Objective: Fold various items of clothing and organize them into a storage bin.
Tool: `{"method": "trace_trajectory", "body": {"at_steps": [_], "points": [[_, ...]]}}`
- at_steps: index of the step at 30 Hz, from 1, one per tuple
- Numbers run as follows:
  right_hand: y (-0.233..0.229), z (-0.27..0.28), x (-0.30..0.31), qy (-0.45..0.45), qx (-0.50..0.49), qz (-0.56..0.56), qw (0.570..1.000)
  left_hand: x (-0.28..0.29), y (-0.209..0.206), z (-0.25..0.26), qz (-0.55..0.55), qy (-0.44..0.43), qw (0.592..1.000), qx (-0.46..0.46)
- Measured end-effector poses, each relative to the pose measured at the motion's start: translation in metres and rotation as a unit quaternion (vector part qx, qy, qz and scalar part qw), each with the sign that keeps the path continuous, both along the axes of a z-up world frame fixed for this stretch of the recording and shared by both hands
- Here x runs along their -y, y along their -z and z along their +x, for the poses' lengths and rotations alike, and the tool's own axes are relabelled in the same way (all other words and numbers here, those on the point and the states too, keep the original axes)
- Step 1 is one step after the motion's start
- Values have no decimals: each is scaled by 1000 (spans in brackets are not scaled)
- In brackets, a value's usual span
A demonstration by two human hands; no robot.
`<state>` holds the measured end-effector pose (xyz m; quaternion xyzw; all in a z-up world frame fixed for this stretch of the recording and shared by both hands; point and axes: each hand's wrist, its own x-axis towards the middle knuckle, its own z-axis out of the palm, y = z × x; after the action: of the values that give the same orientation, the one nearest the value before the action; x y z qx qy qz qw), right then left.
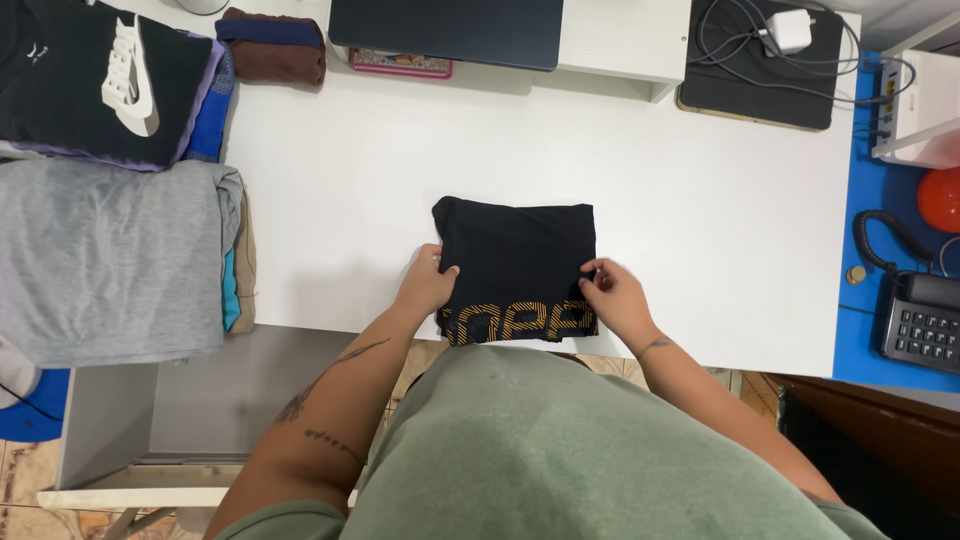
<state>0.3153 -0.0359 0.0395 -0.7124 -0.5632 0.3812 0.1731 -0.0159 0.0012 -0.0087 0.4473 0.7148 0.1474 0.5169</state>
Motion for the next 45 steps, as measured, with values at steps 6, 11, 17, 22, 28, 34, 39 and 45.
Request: {"method": "trace_trajectory", "body": {"at_steps": [6,11,17,22,28,34,39,45], "points": [[16,-7,-29,73,-18,24,997,-30,-41,22,169,-5,984,-60],[10,-10,-64,-32,13,77,996,-73,-22,15,125,22,992,13],[64,14,-85,-38,57,9,998,-78,-6,-6,176,50,982,-36],[38,-9,-59,45,6,81,996,-42,-42,-1,383,1,902,-199],[13,-49,-28,98,-46,-27,994,-3,-60,16,60,107,990,-69],[-27,-62,-49,36,-123,13,992,-22,-8,12,-203,22,962,179],[-151,-99,-54,-237,27,186,953,-34,-82,13,-230,-94,812,529],[-154,-102,-29,-422,142,278,851,-47,-93,18,-118,-107,759,631]]}}
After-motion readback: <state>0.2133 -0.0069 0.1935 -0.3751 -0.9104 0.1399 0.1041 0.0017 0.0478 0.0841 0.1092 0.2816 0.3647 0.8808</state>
